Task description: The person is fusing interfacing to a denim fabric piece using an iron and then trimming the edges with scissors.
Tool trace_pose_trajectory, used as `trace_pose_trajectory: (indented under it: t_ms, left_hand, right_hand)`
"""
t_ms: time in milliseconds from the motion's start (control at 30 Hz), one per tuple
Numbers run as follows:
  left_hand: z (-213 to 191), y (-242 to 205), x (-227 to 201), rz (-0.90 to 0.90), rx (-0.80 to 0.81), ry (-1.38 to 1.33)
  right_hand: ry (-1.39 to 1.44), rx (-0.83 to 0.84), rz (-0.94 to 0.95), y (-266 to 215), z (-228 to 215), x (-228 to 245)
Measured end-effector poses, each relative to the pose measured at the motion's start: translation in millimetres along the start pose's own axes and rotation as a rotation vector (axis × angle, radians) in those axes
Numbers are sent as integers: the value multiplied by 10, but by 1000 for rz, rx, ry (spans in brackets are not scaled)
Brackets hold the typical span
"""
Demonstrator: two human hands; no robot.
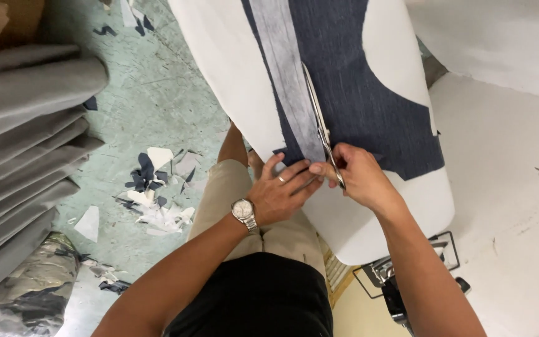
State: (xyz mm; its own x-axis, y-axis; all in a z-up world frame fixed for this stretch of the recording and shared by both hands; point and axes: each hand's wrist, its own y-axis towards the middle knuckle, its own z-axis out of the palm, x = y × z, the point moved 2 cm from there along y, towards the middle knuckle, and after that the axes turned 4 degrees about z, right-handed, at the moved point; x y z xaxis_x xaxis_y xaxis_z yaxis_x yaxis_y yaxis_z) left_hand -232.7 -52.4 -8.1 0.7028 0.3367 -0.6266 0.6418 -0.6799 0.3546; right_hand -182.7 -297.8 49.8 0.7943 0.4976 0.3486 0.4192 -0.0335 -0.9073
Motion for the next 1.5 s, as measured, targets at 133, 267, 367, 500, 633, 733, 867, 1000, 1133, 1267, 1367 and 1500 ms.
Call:
trace_pose_trajectory:
  t_ms: [133,267,367,500,633,733,867,1000,1133,1267,1367,1500]
  left_hand:
    - [18,-24,7,1,-28,-7]
    - [90,-16,6,19,-38,-4]
    - [68,-21,29,21,-46,23]
    - [58,-30,34,21,-38,4]
    - [30,-23,8,6,-43,3]
    - [50,-31,-24,-19,-42,-27]
    - [54,-46,5,3,1,-17]
    - [-15,-27,4,-7,4,-46]
    - [-58,-2,3,-4,9,-60]
    - [-144,6,34,-22,13,-62]
    - [-180,65,-12,0,22,-63]
    - [-284,104,27,11,61,-83]
  right_hand:
    - [-5,29,-13,82,-46,139]
    - [41,-10,-54,157,-30,262]
    - [54,10,-48,199,-59,452]
    - [50,-1,-52,223,-152,795]
    - [71,3,-30,295,-168,784]
    - [63,13,-73,391,-210,842]
    - [105,-6,-81,407,-232,1034]
    - [107,6,-88,477,-302,1240]
    - [130,-28,-106,538,-310,1338]
    - [109,-10,-109,662,-365,1541]
    - [120,-37,-117,696,-376,1531]
    - [142,-16,-86,752,-440,1701]
